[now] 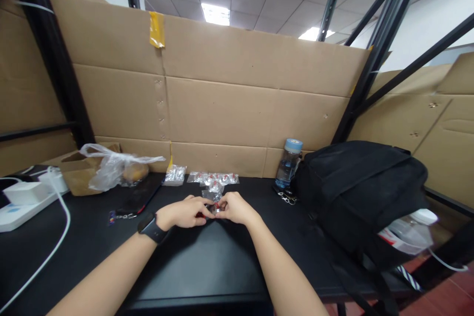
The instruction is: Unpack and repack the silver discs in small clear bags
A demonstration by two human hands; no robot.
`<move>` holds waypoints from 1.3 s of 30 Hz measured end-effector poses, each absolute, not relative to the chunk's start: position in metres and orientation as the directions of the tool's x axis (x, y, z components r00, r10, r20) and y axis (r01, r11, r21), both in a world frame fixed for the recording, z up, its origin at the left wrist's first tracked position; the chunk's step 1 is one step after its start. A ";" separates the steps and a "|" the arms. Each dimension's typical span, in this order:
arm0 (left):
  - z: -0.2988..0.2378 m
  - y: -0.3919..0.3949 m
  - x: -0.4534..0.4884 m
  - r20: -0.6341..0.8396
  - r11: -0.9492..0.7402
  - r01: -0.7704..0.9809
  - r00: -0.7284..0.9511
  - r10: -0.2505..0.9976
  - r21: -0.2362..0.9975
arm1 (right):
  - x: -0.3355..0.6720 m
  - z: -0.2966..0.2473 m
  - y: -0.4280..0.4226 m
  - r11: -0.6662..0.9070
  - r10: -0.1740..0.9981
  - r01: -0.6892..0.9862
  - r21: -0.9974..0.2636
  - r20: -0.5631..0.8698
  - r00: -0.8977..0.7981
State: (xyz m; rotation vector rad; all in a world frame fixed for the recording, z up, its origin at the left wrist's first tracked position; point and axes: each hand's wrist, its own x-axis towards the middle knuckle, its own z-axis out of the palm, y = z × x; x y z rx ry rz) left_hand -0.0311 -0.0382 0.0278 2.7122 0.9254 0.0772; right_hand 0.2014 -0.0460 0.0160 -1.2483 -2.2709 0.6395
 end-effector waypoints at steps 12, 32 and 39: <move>0.026 -0.038 -0.032 -0.055 -0.751 0.596 0.792 0.608 0.283 | 0.195 0.021 -0.048 0.404 0.912 0.862 -0.307 0.201 -0.356; 0.030 -0.040 -0.034 -0.049 -0.741 0.601 0.785 0.617 0.298 | 0.169 0.007 -0.038 0.299 0.853 0.954 -0.004 0.449 -0.266; 0.032 -0.038 -0.036 -0.043 -0.743 0.594 0.789 0.613 0.310 | 0.167 0.002 -0.035 0.323 0.837 0.946 0.033 0.457 -0.302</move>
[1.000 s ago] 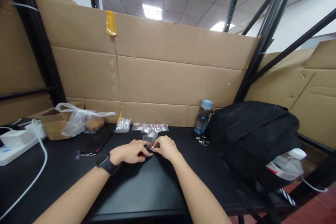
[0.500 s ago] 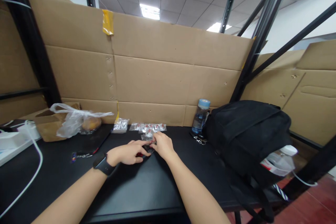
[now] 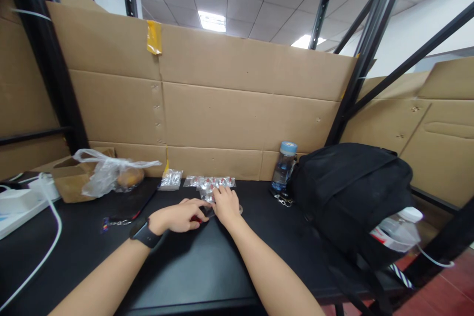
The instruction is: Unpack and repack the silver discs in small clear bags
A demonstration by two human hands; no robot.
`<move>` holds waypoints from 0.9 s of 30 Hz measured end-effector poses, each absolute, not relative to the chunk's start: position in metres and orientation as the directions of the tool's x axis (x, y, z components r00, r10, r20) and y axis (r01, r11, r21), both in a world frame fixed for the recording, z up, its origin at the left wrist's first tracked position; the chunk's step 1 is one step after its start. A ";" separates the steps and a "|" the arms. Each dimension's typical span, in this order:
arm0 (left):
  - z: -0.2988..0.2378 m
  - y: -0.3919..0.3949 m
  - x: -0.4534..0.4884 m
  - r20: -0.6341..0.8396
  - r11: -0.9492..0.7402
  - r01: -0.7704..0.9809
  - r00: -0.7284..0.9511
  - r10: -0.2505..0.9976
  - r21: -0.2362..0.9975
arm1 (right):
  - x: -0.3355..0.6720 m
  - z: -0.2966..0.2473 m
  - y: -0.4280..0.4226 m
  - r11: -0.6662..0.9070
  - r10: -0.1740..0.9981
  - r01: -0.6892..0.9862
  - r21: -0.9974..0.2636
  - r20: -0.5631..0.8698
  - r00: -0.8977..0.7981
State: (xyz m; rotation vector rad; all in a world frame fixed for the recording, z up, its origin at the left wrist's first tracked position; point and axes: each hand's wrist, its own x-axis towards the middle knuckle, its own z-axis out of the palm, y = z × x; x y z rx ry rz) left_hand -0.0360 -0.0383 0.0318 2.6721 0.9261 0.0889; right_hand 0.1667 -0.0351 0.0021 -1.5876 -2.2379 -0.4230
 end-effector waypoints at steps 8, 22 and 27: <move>0.040 -0.045 -0.034 0.091 -0.776 0.584 0.782 0.617 0.239 | 0.170 0.006 -0.046 0.354 0.872 0.933 -0.069 0.384 -0.303; 0.043 -0.046 -0.032 0.066 -0.784 0.571 0.797 0.601 0.245 | 0.163 0.006 -0.046 0.343 0.885 0.909 -0.235 0.404 -0.230; 0.041 -0.037 -0.038 0.201 -0.755 0.556 0.742 0.639 0.347 | 0.188 0.019 -0.043 0.550 0.835 0.633 -0.545 0.376 -0.403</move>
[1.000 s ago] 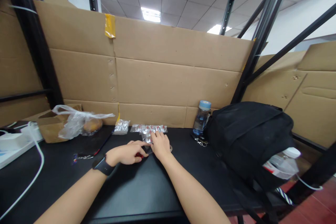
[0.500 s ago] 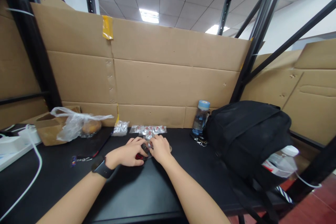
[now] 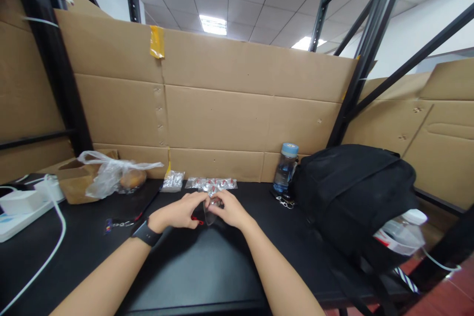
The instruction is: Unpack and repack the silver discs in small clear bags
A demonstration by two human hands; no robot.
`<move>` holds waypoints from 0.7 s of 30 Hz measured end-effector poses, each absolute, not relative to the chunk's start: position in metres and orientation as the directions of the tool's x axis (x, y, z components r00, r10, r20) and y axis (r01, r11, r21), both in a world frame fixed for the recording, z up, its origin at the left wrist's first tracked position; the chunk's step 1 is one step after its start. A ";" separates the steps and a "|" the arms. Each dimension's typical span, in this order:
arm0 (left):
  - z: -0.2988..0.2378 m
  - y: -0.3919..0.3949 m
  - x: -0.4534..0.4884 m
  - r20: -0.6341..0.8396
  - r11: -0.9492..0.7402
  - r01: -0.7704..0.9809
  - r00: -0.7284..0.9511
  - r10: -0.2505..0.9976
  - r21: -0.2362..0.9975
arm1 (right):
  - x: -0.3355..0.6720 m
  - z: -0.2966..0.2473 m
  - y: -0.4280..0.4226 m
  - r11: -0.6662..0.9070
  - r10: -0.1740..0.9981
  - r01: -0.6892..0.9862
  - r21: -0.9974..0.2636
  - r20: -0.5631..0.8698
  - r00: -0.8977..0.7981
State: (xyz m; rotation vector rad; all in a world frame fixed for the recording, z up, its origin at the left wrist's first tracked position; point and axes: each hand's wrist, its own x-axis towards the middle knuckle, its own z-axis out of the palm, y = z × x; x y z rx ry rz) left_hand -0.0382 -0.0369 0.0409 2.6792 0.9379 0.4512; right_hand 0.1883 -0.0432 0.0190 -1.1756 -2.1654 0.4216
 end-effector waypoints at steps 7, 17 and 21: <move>0.028 -0.023 -0.035 0.298 -0.713 0.656 0.649 0.700 0.246 | 0.209 0.013 -0.030 0.572 0.818 0.619 -0.538 0.427 -0.385; 0.026 -0.012 -0.043 0.343 -0.665 0.581 0.574 0.744 0.470 | 0.209 0.010 -0.025 0.430 0.903 0.613 -0.664 0.316 -0.291; 0.014 -0.002 -0.040 0.284 -0.497 0.590 0.420 0.862 0.636 | 0.209 0.008 -0.022 0.229 0.973 0.502 -0.834 0.182 -0.140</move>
